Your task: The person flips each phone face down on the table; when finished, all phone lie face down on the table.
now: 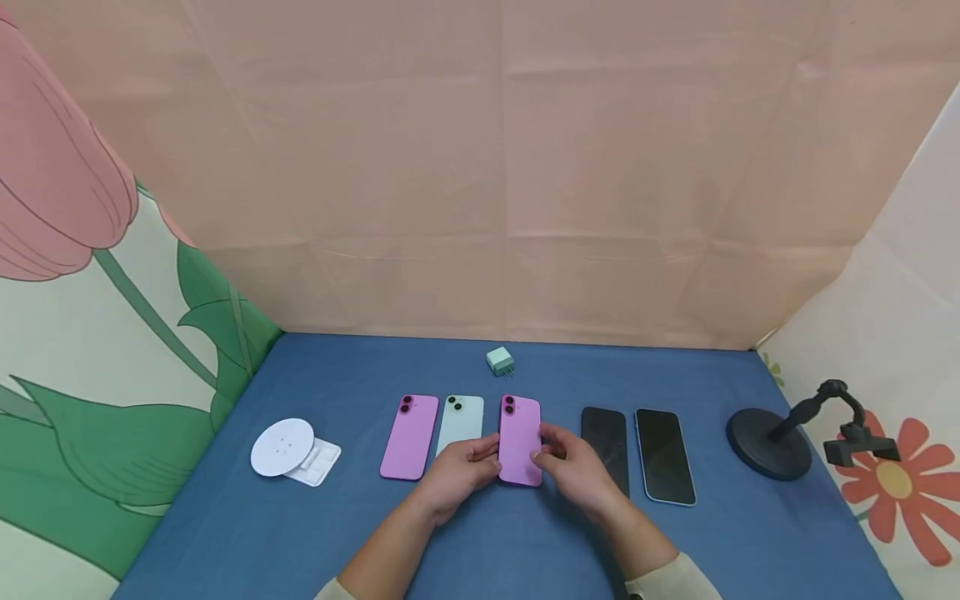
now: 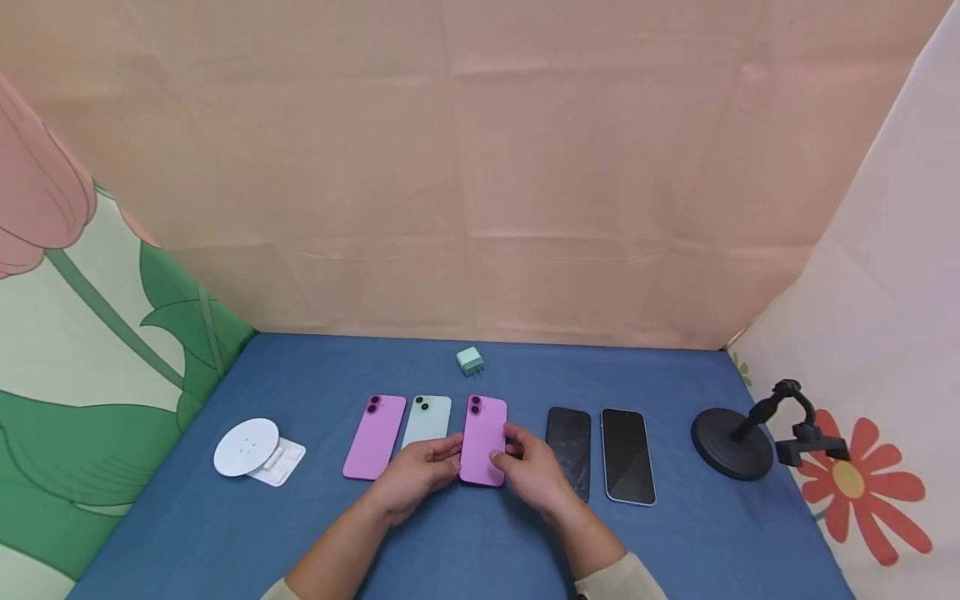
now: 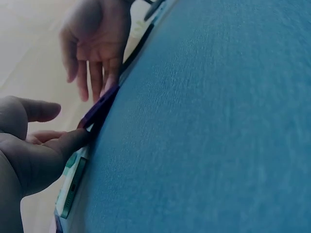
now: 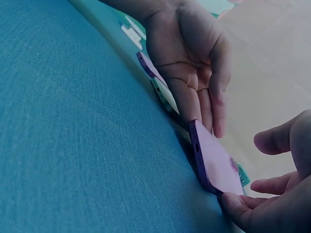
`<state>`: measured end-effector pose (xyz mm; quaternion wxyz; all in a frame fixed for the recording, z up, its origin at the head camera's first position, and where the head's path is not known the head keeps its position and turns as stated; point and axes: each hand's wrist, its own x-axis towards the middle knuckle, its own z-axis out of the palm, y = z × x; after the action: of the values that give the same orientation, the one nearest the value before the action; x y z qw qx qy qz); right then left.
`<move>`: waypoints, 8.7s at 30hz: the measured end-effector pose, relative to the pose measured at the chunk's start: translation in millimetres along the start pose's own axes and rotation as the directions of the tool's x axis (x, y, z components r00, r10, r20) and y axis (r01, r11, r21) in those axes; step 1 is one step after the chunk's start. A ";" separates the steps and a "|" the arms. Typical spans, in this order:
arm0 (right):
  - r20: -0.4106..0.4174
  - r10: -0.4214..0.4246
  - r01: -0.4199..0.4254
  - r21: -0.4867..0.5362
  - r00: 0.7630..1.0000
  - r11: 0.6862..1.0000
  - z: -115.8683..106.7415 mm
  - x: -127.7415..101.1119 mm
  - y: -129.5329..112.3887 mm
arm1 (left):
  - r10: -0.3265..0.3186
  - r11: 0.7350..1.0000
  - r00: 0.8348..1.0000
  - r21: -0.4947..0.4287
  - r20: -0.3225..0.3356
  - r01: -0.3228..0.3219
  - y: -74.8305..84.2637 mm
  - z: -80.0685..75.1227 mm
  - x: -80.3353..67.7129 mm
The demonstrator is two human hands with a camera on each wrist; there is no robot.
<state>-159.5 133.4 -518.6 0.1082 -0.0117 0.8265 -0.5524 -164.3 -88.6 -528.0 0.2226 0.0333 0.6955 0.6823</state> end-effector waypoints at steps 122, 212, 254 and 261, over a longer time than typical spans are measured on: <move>-0.178 0.086 -0.126 -0.224 0.980 0.966 -80.0 -41.5 32.7 | 0.028 0.995 0.990 0.092 0.135 -0.041 1.3 99.5 27.2; -0.094 0.034 -0.039 -0.058 0.995 0.998 -55.3 -19.4 26.3 | 0.005 1.000 1.000 -0.016 0.028 -0.005 10.4 58.2 22.7; -0.076 0.048 -0.056 -0.102 0.996 0.993 -69.3 -15.6 34.1 | -0.042 0.999 0.991 -0.001 0.129 0.042 7.6 67.2 22.4; -0.080 0.038 -0.046 -0.109 0.996 0.993 -68.0 -16.2 33.9 | -0.040 0.999 0.987 -0.016 0.154 0.043 10.5 63.2 20.0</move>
<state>-153.3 210.8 -522.0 0.0867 0.0212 0.8595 -0.5033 -162.5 -21.9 -521.2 0.2902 0.0692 0.6703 0.6795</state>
